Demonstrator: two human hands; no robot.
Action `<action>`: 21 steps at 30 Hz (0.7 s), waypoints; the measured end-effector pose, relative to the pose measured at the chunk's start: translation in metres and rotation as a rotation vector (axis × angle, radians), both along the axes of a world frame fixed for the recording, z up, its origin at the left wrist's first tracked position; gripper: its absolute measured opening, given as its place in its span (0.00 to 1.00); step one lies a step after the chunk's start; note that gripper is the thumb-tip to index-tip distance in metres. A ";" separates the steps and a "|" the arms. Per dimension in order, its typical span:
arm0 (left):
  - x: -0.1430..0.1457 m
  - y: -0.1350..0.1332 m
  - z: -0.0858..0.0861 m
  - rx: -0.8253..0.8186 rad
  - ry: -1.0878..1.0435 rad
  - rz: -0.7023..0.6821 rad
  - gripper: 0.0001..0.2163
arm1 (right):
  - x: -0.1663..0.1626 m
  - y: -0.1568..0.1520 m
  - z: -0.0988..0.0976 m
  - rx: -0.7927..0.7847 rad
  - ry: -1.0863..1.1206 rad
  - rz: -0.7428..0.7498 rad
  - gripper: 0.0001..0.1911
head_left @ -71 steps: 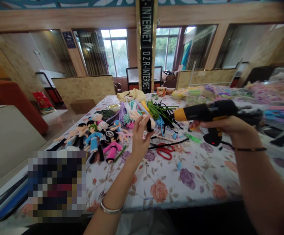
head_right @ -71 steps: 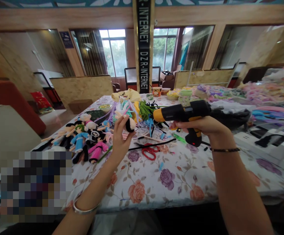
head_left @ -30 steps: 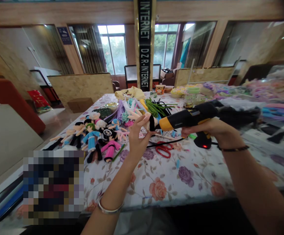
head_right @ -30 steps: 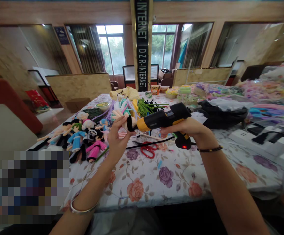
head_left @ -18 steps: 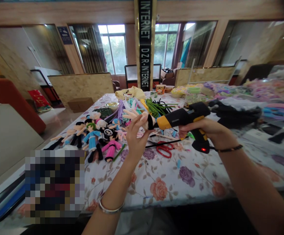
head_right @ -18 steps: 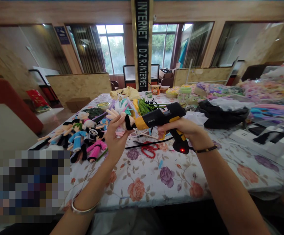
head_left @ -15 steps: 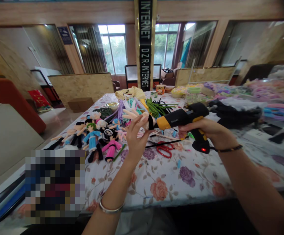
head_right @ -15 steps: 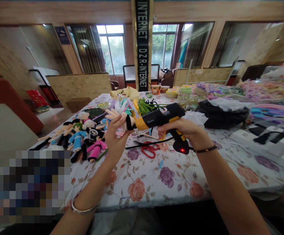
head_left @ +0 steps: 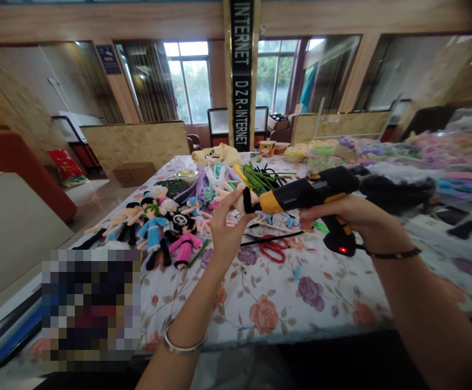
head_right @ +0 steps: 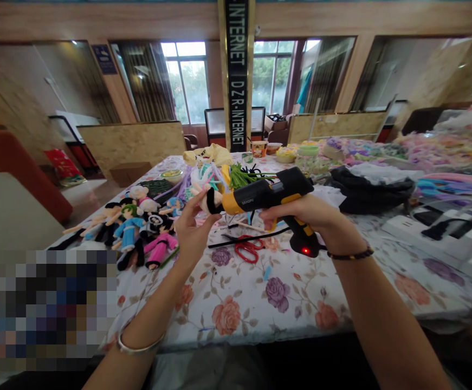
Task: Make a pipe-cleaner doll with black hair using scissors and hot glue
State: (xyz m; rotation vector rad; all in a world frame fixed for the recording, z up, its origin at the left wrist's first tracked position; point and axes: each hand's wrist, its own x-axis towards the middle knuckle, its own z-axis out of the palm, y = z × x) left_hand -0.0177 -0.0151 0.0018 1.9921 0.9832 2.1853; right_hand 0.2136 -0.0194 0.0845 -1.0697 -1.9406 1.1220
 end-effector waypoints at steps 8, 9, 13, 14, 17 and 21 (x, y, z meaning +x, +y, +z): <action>0.000 -0.002 0.002 -0.020 -0.054 -0.010 0.24 | -0.005 -0.002 -0.001 -0.019 0.038 0.041 0.09; 0.000 -0.002 0.002 -0.013 -0.062 -0.012 0.24 | -0.005 -0.002 -0.001 -0.020 0.046 0.046 0.09; 0.002 -0.004 0.004 0.010 -0.113 -0.030 0.24 | -0.006 0.000 -0.004 -0.075 0.095 0.075 0.08; 0.002 -0.004 0.004 0.009 -0.119 -0.034 0.24 | -0.006 0.001 -0.004 -0.096 0.107 0.083 0.09; 0.003 -0.005 0.003 0.005 -0.131 -0.051 0.24 | -0.008 0.001 -0.006 -0.131 0.142 0.109 0.09; 0.004 -0.005 0.002 0.023 -0.163 -0.077 0.24 | -0.009 -0.001 -0.006 -0.147 0.173 0.123 0.08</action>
